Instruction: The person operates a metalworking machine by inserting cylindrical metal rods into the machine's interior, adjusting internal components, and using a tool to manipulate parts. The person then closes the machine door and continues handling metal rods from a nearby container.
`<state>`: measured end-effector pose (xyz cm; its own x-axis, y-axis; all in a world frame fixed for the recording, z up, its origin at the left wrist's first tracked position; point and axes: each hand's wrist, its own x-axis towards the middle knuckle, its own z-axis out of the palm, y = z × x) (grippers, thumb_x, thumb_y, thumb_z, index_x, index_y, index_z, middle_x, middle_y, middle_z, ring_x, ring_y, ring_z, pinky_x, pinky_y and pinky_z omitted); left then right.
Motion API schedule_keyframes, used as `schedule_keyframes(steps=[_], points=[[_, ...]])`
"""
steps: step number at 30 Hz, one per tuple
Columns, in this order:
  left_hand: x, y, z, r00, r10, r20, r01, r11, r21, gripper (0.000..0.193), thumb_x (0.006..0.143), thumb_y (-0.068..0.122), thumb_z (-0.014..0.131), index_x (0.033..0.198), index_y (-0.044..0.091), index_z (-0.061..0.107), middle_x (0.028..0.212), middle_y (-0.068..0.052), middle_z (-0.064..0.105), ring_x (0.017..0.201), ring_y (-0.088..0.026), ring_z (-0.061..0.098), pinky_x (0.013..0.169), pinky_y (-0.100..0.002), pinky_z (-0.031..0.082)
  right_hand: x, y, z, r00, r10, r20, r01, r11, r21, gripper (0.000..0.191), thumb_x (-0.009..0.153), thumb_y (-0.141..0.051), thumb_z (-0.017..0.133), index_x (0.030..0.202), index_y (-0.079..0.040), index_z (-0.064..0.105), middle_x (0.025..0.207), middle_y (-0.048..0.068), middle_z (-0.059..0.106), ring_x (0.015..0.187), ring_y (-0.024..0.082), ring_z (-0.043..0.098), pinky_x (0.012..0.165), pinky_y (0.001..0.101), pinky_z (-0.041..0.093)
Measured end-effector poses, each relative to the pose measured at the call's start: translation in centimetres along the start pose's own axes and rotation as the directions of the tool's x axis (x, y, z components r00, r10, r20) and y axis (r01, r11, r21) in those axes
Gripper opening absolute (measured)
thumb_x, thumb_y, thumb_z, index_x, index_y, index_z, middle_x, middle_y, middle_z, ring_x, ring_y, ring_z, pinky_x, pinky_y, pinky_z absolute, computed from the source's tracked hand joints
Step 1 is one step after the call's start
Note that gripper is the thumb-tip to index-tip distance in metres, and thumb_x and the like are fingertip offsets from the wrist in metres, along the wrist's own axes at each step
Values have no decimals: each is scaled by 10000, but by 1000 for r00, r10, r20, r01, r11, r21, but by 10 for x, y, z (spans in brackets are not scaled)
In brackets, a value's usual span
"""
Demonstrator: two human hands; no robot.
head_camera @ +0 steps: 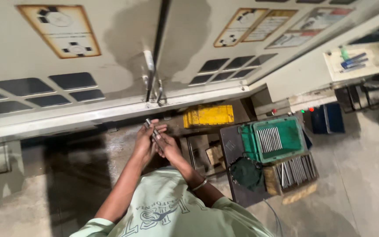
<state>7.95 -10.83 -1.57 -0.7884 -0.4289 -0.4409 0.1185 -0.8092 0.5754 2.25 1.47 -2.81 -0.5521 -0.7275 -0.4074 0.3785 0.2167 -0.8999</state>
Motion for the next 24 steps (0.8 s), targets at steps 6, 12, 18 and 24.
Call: schedule_keyframes(steps=[6,12,18,24], points=[[-14,35,15,948,251,194,-304,895,325,319,1104,193,476,1271,-48,602,1186,-257,735,1043,-261,734,891,-329,608,1,-39,3,999,-35,11,37,957,-287,180,1012,-183,632,1068,-24,693,792,18,653,589,86,525,498,280,419],[-28,61,28,950,277,144,-310,893,325,332,1064,172,439,1337,14,543,1168,-231,710,1033,-260,733,914,-372,617,8,-57,4,926,-305,222,342,927,-152,176,948,7,738,1107,20,664,966,34,709,909,104,654,827,251,552],[-6,64,-8,922,37,-385,-135,963,-231,219,1053,181,392,1228,88,484,1025,-206,695,868,-307,726,830,-427,609,-6,-109,1,932,-289,220,282,957,64,684,933,47,655,1481,-96,271,1014,159,746,988,271,762,886,430,659],[12,30,-27,873,-351,-339,-83,577,-813,356,1072,265,370,1013,-18,577,832,-121,684,701,-197,694,727,-328,632,-16,-150,0,799,-454,394,266,855,446,1052,920,28,722,1662,-275,41,982,183,719,855,298,749,786,502,643]])
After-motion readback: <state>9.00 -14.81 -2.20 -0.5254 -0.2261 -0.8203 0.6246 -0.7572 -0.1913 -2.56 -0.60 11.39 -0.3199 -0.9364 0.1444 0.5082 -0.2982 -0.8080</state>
